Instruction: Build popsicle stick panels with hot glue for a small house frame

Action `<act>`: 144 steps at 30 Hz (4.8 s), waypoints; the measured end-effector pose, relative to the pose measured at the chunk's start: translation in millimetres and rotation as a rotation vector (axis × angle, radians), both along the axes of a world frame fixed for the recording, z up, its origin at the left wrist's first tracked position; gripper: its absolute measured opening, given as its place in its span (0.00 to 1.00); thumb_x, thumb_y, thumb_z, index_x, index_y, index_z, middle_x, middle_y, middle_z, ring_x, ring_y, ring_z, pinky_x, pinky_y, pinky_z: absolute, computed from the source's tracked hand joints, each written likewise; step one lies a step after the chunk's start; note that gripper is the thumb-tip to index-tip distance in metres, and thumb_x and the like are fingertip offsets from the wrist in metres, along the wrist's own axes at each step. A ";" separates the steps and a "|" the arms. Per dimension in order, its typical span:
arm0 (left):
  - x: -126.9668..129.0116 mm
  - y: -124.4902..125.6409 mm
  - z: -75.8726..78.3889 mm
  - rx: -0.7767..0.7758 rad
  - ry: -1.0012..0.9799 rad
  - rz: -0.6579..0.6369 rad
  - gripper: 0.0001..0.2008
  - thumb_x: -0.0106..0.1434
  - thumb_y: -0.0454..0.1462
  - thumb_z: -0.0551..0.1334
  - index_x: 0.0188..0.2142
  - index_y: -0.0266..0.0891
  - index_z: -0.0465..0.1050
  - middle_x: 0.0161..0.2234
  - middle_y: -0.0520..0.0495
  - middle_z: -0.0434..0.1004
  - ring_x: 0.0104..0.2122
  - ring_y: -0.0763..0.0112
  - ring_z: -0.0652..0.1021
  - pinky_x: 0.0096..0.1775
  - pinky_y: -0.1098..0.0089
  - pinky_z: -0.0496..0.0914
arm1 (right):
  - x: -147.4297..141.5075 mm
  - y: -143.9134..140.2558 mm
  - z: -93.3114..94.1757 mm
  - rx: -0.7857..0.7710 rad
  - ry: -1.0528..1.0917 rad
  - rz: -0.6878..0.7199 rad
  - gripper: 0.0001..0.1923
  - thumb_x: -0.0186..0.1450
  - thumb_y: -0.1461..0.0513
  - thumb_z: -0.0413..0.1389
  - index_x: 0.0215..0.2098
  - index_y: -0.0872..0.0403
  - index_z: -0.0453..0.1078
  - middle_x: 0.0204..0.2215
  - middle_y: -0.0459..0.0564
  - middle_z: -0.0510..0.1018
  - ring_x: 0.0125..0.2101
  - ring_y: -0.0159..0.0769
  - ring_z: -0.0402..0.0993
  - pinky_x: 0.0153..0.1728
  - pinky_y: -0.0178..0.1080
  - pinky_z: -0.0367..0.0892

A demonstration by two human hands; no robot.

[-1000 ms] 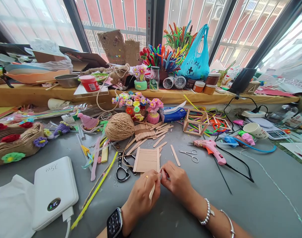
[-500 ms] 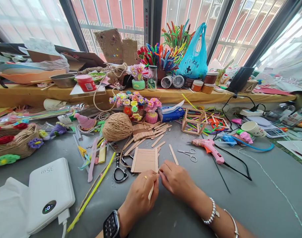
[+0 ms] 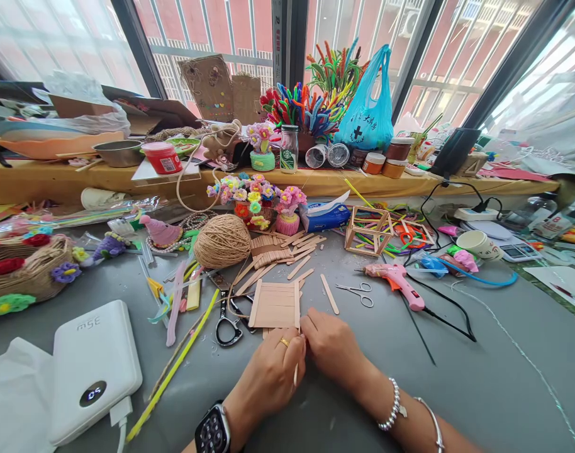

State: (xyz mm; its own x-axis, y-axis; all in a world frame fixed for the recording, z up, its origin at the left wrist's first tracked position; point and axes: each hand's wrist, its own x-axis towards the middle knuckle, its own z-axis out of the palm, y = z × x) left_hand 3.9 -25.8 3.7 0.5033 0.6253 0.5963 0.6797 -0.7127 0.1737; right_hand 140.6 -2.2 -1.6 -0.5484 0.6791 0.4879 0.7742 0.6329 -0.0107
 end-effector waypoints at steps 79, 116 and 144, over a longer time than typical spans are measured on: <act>4.0 -1.5 0.4 -0.630 -0.834 0.035 0.12 0.65 0.39 0.43 0.30 0.40 0.61 0.24 0.52 0.66 0.22 0.73 0.71 0.29 0.69 0.68 | -5.0 0.6 4.6 -0.726 0.875 0.089 0.16 0.62 0.58 0.40 0.18 0.53 0.52 0.14 0.40 0.56 0.17 0.25 0.52 0.18 0.30 0.51; -0.8 1.9 -6.0 0.048 -0.019 0.179 0.07 0.63 0.32 0.45 0.31 0.39 0.59 0.21 0.49 0.67 0.21 0.68 0.70 0.23 0.71 0.64 | -5.0 2.0 -6.0 -0.424 0.297 0.203 0.16 0.67 0.61 0.34 0.32 0.55 0.61 0.28 0.50 0.70 0.29 0.34 0.65 0.28 0.34 0.61; -2.0 -3.4 -5.6 -0.044 -0.311 -0.024 0.07 0.60 0.28 0.47 0.33 0.39 0.57 0.25 0.48 0.68 0.23 0.72 0.71 0.25 0.72 0.68 | 6.6 10.5 -3.4 -0.310 0.476 -0.086 0.11 0.62 0.65 0.37 0.25 0.52 0.56 0.18 0.43 0.64 0.18 0.30 0.61 0.21 0.31 0.55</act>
State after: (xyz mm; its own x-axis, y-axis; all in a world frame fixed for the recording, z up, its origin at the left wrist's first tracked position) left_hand 1.8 -29.2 -1.9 0.3161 0.6441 0.6966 0.5721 -0.7151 0.4016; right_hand 147.2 8.3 -4.9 -0.2540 0.8620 0.4388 0.6871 0.4801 -0.5454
